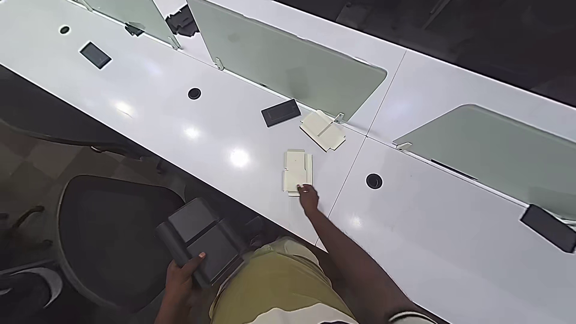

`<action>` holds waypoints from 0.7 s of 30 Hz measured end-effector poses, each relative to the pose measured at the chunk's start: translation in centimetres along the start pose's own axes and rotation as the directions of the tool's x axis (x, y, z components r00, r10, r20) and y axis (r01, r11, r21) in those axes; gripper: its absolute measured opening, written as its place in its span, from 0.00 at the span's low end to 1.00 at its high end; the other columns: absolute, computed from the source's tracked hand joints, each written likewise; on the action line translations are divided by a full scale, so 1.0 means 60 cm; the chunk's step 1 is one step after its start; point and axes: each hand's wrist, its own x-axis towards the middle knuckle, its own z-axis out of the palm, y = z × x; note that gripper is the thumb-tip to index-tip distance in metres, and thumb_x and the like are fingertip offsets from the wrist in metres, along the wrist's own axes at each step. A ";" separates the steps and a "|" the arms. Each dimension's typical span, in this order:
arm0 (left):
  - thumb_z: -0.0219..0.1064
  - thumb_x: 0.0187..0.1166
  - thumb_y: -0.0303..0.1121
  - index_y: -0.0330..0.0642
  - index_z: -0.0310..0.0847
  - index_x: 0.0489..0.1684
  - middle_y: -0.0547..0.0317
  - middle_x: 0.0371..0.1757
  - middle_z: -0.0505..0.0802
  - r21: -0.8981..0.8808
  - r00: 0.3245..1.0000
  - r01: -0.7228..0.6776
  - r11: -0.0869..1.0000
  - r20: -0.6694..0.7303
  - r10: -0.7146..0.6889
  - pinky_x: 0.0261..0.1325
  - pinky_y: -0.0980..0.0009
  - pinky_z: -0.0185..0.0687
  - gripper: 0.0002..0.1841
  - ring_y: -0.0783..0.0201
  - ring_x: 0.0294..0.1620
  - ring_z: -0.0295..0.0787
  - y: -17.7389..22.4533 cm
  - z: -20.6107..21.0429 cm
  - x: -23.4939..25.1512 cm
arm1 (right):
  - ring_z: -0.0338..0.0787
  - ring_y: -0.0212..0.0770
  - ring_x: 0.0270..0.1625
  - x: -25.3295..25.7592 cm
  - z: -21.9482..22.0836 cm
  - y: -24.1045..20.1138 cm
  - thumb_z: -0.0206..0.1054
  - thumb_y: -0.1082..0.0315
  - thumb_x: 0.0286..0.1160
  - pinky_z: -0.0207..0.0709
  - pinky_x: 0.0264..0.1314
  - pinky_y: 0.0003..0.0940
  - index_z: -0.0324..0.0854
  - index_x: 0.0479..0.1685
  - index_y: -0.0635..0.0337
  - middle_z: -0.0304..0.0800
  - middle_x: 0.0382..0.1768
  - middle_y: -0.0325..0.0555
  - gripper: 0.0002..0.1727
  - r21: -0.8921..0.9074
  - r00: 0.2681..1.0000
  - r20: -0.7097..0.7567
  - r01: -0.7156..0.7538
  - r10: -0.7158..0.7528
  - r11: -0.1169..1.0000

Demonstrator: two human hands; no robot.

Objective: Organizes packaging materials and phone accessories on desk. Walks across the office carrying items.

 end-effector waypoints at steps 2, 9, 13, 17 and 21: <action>0.68 0.70 0.21 0.37 0.69 0.64 0.53 0.41 0.93 -0.015 0.995 -0.006 1.000 -0.098 0.005 0.36 0.63 0.94 0.22 0.62 0.36 0.95 -0.012 -0.026 -0.009 | 0.83 0.61 0.74 0.064 -0.026 0.040 0.67 0.53 0.82 0.72 0.79 0.55 0.76 0.75 0.69 0.84 0.68 0.67 0.31 -0.094 0.989 -0.131 -0.084 0.071 0.992; 0.68 0.73 0.20 0.40 0.68 0.65 0.57 0.42 0.92 0.023 0.985 0.039 0.999 -0.169 -0.035 0.38 0.65 0.95 0.22 0.66 0.36 0.94 -0.051 -0.047 -0.045 | 0.85 0.57 0.71 0.102 -0.028 0.042 0.68 0.52 0.79 0.74 0.71 0.63 0.80 0.70 0.56 0.90 0.64 0.56 0.25 -0.344 0.973 -0.102 -0.230 0.208 0.910; 0.69 0.73 0.21 0.39 0.69 0.64 0.57 0.42 0.92 0.025 0.985 0.044 0.999 -0.166 -0.039 0.37 0.65 0.95 0.22 0.66 0.36 0.94 -0.050 -0.035 -0.044 | 0.85 0.57 0.71 0.109 -0.028 0.027 0.64 0.59 0.77 0.71 0.71 0.69 0.83 0.64 0.57 0.89 0.63 0.56 0.20 -0.420 0.972 -0.026 -0.224 0.235 0.880; 0.69 0.72 0.20 0.38 0.68 0.66 0.54 0.43 0.92 -0.034 0.990 0.024 0.999 -0.138 -0.028 0.38 0.64 0.95 0.24 0.64 0.38 0.95 -0.043 -0.017 -0.034 | 0.87 0.56 0.62 0.110 -0.028 0.014 0.61 0.67 0.85 0.79 0.63 0.55 0.80 0.65 0.69 0.85 0.61 0.65 0.17 -0.089 0.979 0.126 -0.153 0.163 0.984; 0.68 0.73 0.21 0.38 0.69 0.66 0.53 0.45 0.92 -0.114 0.995 0.012 0.993 -0.095 -0.023 0.40 0.63 0.94 0.23 0.63 0.39 0.94 -0.042 0.008 -0.012 | 0.93 0.52 0.52 0.077 -0.049 -0.024 0.53 0.67 0.92 0.89 0.51 0.50 0.76 0.68 0.67 0.88 0.55 0.62 0.16 0.421 0.983 0.157 -0.154 0.096 0.894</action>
